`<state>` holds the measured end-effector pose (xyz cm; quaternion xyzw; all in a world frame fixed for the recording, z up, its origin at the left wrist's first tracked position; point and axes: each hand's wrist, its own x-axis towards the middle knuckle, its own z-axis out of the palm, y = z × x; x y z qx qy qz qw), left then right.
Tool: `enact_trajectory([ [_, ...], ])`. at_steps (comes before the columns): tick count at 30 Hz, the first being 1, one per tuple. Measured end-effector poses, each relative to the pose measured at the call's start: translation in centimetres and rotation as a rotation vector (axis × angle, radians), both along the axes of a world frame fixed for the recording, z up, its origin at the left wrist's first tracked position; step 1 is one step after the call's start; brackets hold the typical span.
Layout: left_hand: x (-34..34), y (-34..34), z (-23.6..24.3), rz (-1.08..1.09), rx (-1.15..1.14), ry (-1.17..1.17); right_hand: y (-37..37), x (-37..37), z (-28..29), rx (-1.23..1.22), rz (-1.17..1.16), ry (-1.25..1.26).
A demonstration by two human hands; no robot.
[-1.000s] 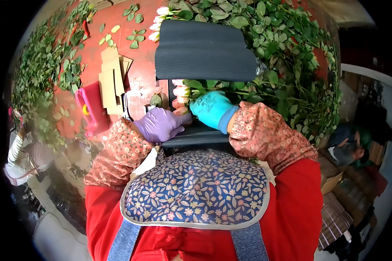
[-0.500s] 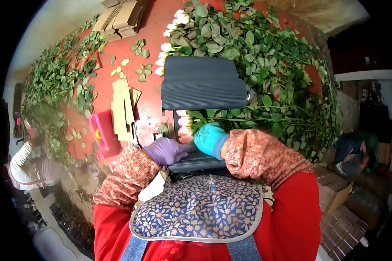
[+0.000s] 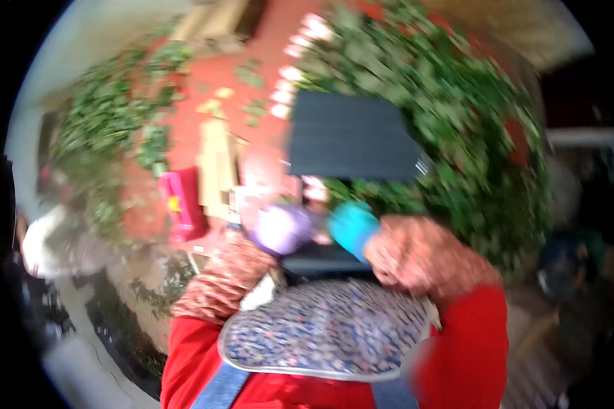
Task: The person places roses one at a time into a black cardboard floral box, arranging them in a row and securing them with a black cardboard insert and tape.
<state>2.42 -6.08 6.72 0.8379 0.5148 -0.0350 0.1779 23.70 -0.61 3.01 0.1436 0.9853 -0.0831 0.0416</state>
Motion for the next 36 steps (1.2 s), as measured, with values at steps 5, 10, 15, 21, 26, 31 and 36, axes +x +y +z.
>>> enact_trajectory([
  [5,1.3,0.2,-1.9,0.079,0.221,-0.309,0.4,0.1,2.1,-0.196,-0.266,-0.109],
  [10,2.2,-1.6,-3.8,0.166,0.356,-0.246,0.7,-1.5,4.7,-0.096,-0.074,-0.427],
  [15,2.7,-0.6,-4.2,0.235,0.183,-0.308,1.2,-0.3,3.2,-0.024,0.002,-0.324],
  [21,3.5,0.0,-3.8,0.22,-0.084,-0.237,1.4,-0.4,3.6,-0.107,-0.028,-0.33],
  [26,2.6,-0.5,-4.6,0.09,0.224,-0.233,2.3,0.2,3.8,-0.169,-0.049,-0.261],
  [31,2.7,-0.3,-8.2,0.1,0.255,-0.173,1.8,1.0,3.6,-0.194,-0.095,-0.266],
  [36,1.9,-0.4,-2.7,0.066,0.366,0.051,1.6,1.1,8.0,-0.189,-0.143,-0.228],
])
